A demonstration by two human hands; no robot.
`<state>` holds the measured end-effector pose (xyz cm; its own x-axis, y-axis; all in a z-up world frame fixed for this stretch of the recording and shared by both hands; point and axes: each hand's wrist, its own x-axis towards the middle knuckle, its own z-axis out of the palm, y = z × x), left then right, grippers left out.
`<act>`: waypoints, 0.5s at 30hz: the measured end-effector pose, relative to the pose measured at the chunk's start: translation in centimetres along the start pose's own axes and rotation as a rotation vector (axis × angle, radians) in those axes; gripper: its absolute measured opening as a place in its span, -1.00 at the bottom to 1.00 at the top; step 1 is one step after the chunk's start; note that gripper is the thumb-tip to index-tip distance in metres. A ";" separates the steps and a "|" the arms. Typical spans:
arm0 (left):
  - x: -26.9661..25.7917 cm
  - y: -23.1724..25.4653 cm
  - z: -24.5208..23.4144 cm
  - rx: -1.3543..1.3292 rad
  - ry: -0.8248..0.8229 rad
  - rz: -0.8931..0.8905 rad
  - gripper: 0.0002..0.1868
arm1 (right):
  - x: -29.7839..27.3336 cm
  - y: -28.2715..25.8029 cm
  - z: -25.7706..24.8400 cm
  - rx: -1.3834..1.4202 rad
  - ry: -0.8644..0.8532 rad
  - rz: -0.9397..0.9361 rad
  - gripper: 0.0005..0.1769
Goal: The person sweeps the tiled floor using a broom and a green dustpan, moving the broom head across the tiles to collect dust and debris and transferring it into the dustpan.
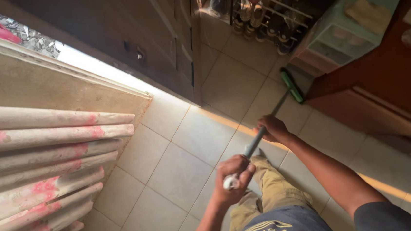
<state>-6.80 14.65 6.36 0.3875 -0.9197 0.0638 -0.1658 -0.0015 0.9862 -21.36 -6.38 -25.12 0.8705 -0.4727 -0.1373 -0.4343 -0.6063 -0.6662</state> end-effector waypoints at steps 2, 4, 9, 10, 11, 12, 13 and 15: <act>0.4 -0.8 0.8 -0.101 0.001 -0.021 -0.65 | 1.3 1.3 1.3 -0.006 0.003 -0.013 -0.92; -0.6 1.1 1.0 0.077 0.075 -0.059 -0.69 | 1.8 -0.5 3.1 0.035 -0.041 -0.104 -0.91; 2.2 7.7 -0.3 0.142 0.236 0.136 -0.68 | 5.6 -10.0 -0.1 0.143 -0.314 -0.248 -0.77; 3.2 8.6 -0.5 0.183 0.262 0.179 -0.72 | 6.9 -11.1 -1.7 0.131 -0.362 -0.256 -0.73; 4.1 9.2 -0.9 0.188 0.264 0.184 -0.72 | 8.5 -11.5 -3.3 0.104 -0.399 -0.265 -0.70; 4.6 9.5 -1.4 0.121 0.315 0.173 -0.73 | 10.0 -11.4 -4.2 0.079 -0.425 -0.281 -0.66; 5.3 9.4 -1.7 0.054 0.365 0.162 -0.73 | 11.5 -10.9 -4.7 0.004 -0.441 -0.295 -0.66; 7.4 7.5 -1.5 0.149 0.358 0.031 -0.80 | 15.6 -7.8 -5.7 -0.086 -0.421 -0.316 -0.66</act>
<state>-3.85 8.41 14.50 0.6678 -0.7251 0.1682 -0.3022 -0.0577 0.9515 -5.74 -12.69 -17.92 0.9720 0.0285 -0.2333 -0.1376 -0.7359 -0.6630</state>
